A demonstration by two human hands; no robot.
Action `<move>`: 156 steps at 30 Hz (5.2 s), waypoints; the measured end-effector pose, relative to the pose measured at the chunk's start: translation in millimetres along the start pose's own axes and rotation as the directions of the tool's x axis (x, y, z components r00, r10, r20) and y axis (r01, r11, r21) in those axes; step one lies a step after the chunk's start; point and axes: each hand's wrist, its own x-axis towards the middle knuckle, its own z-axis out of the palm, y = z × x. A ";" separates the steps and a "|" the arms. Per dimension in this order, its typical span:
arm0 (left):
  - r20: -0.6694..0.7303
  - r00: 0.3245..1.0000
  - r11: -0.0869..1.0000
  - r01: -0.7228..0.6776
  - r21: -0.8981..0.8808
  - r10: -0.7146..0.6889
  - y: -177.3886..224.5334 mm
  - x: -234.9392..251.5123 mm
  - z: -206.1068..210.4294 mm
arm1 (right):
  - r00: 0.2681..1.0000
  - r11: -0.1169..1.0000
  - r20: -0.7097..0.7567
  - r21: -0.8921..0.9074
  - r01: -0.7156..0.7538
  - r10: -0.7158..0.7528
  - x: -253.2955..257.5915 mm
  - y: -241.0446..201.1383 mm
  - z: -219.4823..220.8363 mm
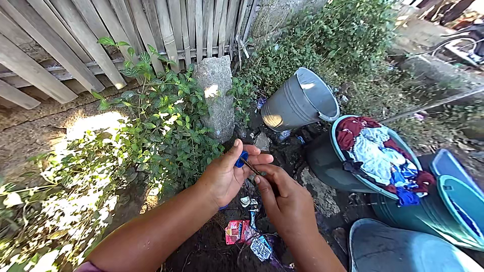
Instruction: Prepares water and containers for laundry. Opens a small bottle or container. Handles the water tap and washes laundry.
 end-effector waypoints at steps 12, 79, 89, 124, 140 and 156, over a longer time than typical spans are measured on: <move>0.301 0.937 0.980 -0.197 0.026 0.180 -4.8 1.0 -17.1 | 1.000 0.987 -0.021 0.162 0.007 -0.003 -5.3 -9.2 3.3; 0.192 0.879 0.486 -0.410 0.772 0.436 3.7 -5.3 -45.2 | 0.814 0.529 0.368 0.624 -0.575 0.451 -60.1 40.3 37.2; -0.372 0.427 0.566 -0.638 0.522 0.824 174.2 -51.1 -67.4 | 0.660 0.824 0.752 0.375 -0.425 -0.001 -5.6 -44.3 165.9; -0.580 0.776 0.887 0.059 0.459 0.248 -1.3 49.7 -86.8 | 0.728 0.617 0.567 0.429 -0.660 0.385 -131.4 132.4 192.6; -0.655 0.684 0.436 0.721 0.538 -0.322 -108.8 98.1 249.8 | 0.477 0.273 0.524 0.420 -0.866 0.705 -98.2 208.9 -214.6; -0.218 0.941 -0.023 0.220 0.975 -0.259 -87.0 295.2 486.3 | 0.317 0.309 -0.086 0.561 -0.768 0.945 36.7 391.2 -580.0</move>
